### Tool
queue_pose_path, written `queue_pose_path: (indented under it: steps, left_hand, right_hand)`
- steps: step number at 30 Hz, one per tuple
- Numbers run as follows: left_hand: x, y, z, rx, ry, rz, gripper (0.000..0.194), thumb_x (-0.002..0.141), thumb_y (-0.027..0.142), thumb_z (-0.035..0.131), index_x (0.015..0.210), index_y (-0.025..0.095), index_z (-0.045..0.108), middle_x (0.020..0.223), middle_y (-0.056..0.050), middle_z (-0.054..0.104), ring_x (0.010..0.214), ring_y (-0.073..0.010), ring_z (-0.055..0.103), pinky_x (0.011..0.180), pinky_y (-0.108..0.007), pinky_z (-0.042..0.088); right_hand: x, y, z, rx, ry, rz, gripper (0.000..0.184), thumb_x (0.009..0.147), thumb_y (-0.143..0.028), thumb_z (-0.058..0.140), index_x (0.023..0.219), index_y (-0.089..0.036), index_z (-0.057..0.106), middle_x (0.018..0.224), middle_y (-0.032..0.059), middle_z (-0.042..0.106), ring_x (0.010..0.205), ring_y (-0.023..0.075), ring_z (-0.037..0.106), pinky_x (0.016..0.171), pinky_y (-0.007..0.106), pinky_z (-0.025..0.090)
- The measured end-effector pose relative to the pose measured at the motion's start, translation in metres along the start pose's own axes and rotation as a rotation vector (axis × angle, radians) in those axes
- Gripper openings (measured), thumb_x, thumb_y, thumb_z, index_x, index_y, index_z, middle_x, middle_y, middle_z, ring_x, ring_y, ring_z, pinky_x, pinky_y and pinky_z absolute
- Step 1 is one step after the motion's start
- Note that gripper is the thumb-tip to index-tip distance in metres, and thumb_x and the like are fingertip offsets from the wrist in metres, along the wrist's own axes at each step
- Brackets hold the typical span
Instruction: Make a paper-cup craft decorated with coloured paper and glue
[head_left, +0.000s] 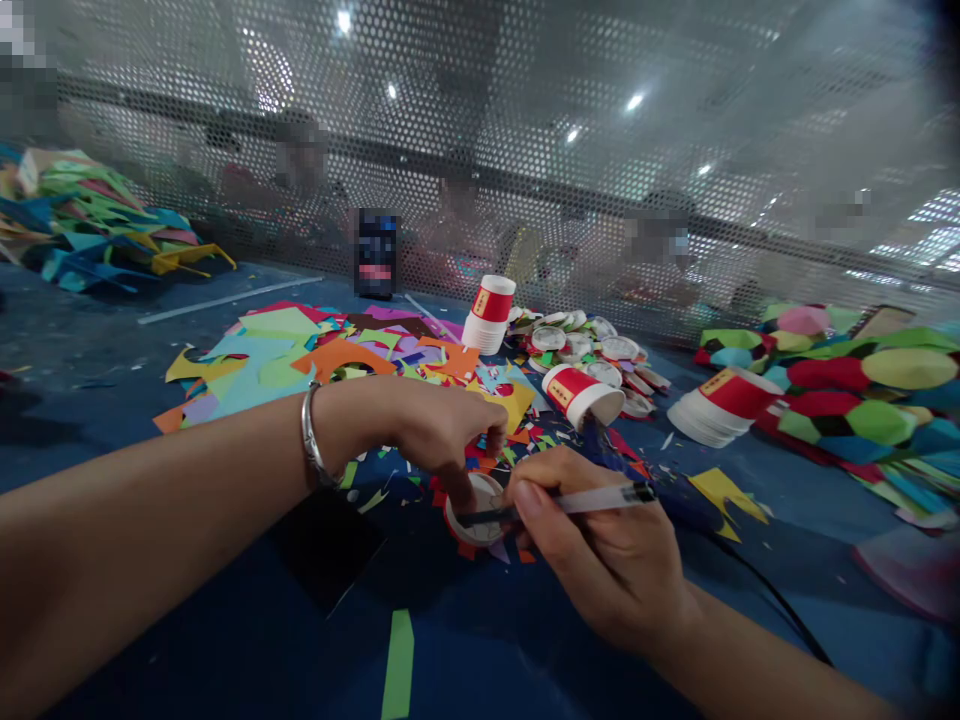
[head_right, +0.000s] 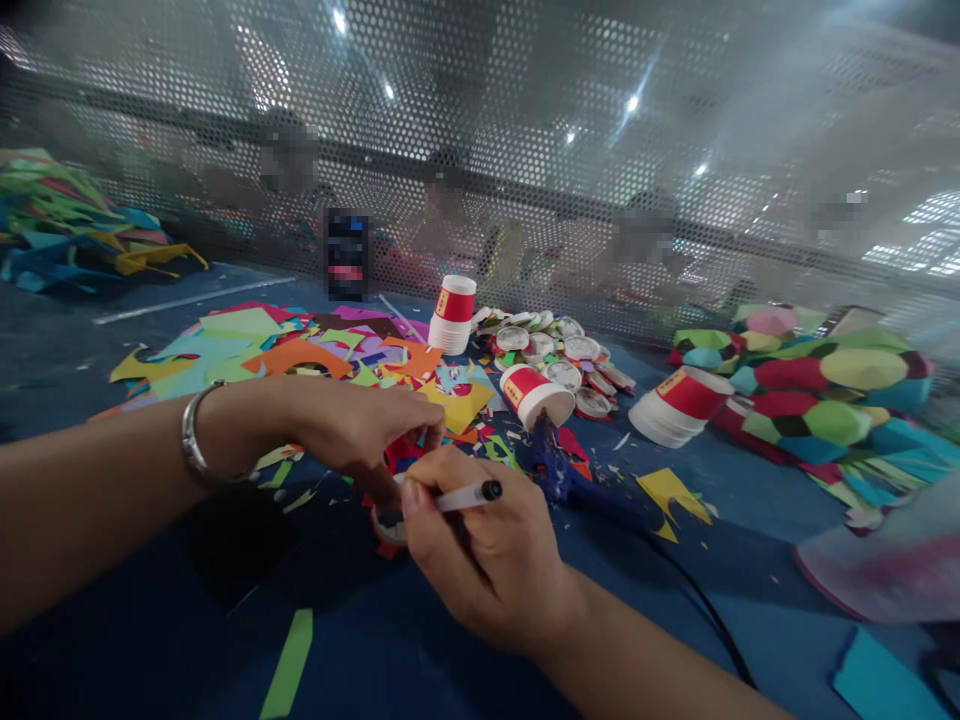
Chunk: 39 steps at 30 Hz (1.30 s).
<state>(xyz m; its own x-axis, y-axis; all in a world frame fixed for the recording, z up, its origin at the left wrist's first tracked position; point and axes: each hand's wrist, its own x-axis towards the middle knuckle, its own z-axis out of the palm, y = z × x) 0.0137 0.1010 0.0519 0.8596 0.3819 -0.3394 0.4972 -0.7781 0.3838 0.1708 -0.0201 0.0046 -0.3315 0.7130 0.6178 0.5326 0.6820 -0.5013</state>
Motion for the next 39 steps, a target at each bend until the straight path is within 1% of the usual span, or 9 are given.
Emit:
queue_pose_path:
  steps: [3,9,14,20,23,30,35,39]
  left_hand:
    - [0.0008,-0.0019,0.0013,0.004,-0.001,-0.007,0.056,0.064,0.038,0.076,0.113,0.019,0.054,0.116,-0.009,0.058,0.096,-0.0238,0.053,0.075,-0.032,0.043]
    - [0.0018,-0.0073,0.0043,-0.054,0.008,0.019,0.054,0.067,0.042,0.074,0.112,0.020,0.053,0.113,-0.008,0.058,0.092,-0.0230,0.055,0.071,-0.032,0.044]
    - [0.0017,-0.0090,0.0041,-0.082,0.003,0.029,0.053,0.065,0.038,0.074,0.111,0.021,0.054,0.113,-0.007,0.058,0.091,-0.0222,0.055,0.071,-0.031,0.045]
    - [0.0008,-0.0075,0.0038,-0.069,0.005,0.019,0.051,0.065,0.035,0.073,0.110,0.020,0.055,0.112,-0.008,0.058,0.093,-0.0227,0.054,0.075,-0.033,0.045]
    - [0.0016,-0.0080,0.0049,-0.064,0.023,0.042,0.052,0.065,0.036,0.073,0.111,0.020,0.055,0.113,-0.008,0.058,0.094,-0.0231,0.054,0.075,-0.033,0.044]
    - [0.0021,-0.0098,0.0076,-0.046,0.042,0.028,0.054,0.062,0.035,0.077,0.110,0.022,0.056,0.111,-0.007,0.059,0.093,-0.0227,0.055,0.074,-0.033,0.045]
    - [0.0017,-0.0094,0.0076,-0.062,0.025,0.011,0.056,0.062,0.037,0.076,0.112,0.022,0.055,0.108,-0.006,0.060,0.090,-0.0222,0.055,0.075,-0.034,0.046]
    - [0.0005,-0.0074,0.0056,-0.057,0.018,0.013,0.056,0.063,0.037,0.076,0.113,0.022,0.055,0.111,-0.007,0.059,0.091,-0.0228,0.055,0.074,-0.034,0.045]
  right_hand:
    - [-0.0011,0.0001,-0.0008,-0.015,0.009,-0.002,0.016,0.094,-0.014,0.049,0.084,-0.016,0.062,0.064,0.0000,0.061,0.053,0.0112,0.056,0.051,0.027,0.044]
    - [-0.0037,0.0005,-0.0076,-0.033,0.016,-0.009,0.016,0.093,-0.014,0.049,0.084,-0.016,0.062,0.065,-0.0001,0.061,0.052,0.0109,0.055,0.051,0.027,0.043]
    - [-0.0035,0.0012,-0.0089,-0.028,0.013,0.013,0.015,0.093,-0.014,0.050,0.085,-0.017,0.062,0.064,-0.0007,0.061,0.052,0.0111,0.055,0.051,0.027,0.043]
    - [0.0010,0.0026,-0.0072,0.049,-0.029,-0.046,0.014,0.089,-0.010,0.050,0.085,-0.017,0.061,0.062,-0.0021,0.060,0.051,0.0097,0.055,0.049,0.025,0.042]
    - [0.0030,0.0025,-0.0065,0.033,-0.033,-0.063,0.014,0.088,-0.009,0.050,0.085,-0.018,0.061,0.062,-0.0027,0.061,0.050,0.0090,0.054,0.048,0.023,0.041]
    - [0.0037,0.0019,-0.0042,0.011,-0.038,-0.101,0.016,0.089,-0.009,0.048,0.086,-0.019,0.060,0.065,-0.0014,0.062,0.052,0.0099,0.055,0.048,0.024,0.042]
    - [0.0047,0.0034,-0.0034,0.006,-0.063,-0.118,0.016,0.091,-0.009,0.048,0.086,-0.019,0.060,0.067,0.0000,0.063,0.053,0.0105,0.054,0.050,0.025,0.042]
    - [0.0045,0.0030,-0.0043,-0.007,-0.087,-0.123,0.018,0.092,-0.008,0.046,0.086,-0.019,0.059,0.067,0.0003,0.062,0.054,0.0111,0.054,0.050,0.026,0.042]
